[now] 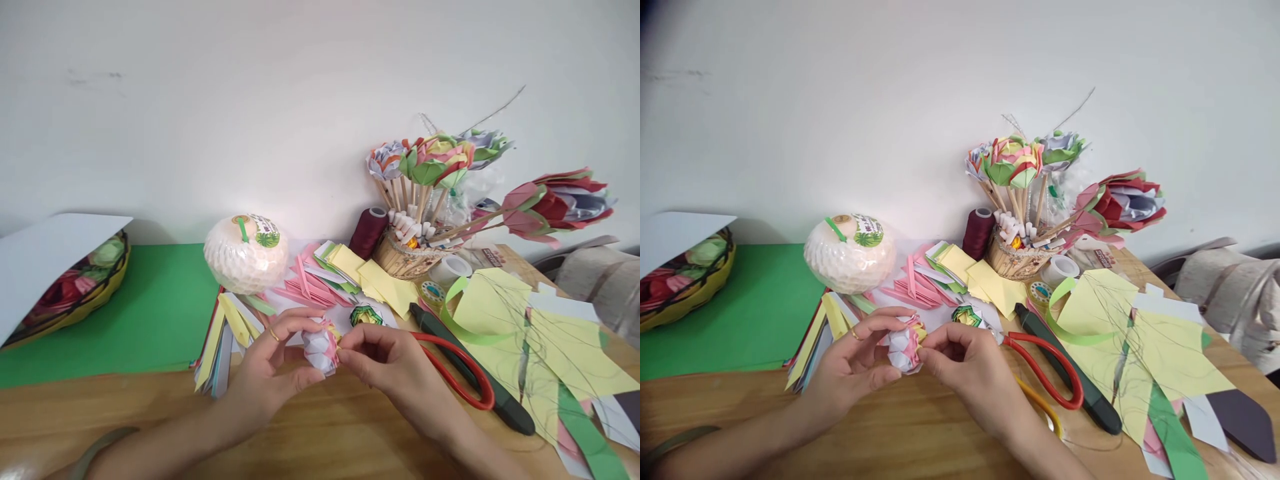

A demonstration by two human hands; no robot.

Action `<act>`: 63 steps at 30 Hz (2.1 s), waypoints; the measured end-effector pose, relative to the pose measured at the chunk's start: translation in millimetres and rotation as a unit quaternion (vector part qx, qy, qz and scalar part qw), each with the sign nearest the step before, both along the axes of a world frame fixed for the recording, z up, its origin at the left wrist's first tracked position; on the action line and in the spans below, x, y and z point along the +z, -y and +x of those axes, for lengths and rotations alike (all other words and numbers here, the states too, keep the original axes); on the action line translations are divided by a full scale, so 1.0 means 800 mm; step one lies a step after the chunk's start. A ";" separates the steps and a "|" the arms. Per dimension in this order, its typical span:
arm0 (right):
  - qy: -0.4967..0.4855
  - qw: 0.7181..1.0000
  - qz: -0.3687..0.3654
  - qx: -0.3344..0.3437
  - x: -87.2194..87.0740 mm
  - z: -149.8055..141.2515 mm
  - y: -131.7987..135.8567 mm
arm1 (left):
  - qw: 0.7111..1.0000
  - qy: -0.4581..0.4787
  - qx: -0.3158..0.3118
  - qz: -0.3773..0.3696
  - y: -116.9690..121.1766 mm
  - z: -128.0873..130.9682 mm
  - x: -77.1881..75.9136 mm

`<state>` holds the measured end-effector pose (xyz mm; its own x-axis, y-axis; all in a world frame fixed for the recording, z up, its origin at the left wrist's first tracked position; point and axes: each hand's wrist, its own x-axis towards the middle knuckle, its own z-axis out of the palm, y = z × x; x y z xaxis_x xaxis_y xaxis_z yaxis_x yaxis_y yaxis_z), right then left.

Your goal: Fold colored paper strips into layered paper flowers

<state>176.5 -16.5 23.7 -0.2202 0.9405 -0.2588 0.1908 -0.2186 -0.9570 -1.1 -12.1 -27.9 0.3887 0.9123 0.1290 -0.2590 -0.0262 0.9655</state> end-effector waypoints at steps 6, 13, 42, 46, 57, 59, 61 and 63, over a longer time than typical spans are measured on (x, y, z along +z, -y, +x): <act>0.009 0.998 0.005 0.054 0.003 0.006 0.001 | 1.000 -0.015 0.002 0.013 -0.002 -0.002 0.000; -0.023 0.998 0.000 0.063 0.001 0.011 0.000 | 0.999 -0.030 -0.027 0.015 -0.001 -0.005 0.002; -0.012 0.998 -0.053 0.022 -0.007 0.010 -0.003 | 0.999 -0.026 -0.039 0.012 0.000 -0.002 0.003; 0.017 0.998 0.003 0.055 0.000 0.011 -0.003 | 0.999 -0.026 -0.024 -0.001 -0.002 -0.002 -0.001; 0.013 0.999 -0.032 0.015 -0.005 0.004 -0.004 | 0.998 -0.024 -0.026 -0.043 -0.004 0.000 0.004; 0.007 0.999 -0.040 0.022 -0.005 0.004 -0.005 | 0.998 -0.020 -0.021 -0.055 -0.005 0.000 0.005; 0.004 0.999 -0.023 0.036 -0.004 0.007 -0.004 | 0.998 -0.017 -0.012 -0.065 -0.007 -0.001 0.006; 0.014 0.999 0.028 0.023 -0.003 0.011 -0.003 | 0.996 -0.002 -0.002 -0.087 -0.008 -0.002 0.006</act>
<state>185.0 -13.7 21.2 -0.2568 0.9429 -0.2123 0.2262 -0.1550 -0.9617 -3.1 -5.5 -22.8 0.3934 0.9188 -0.0321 -0.2541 0.1422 0.9567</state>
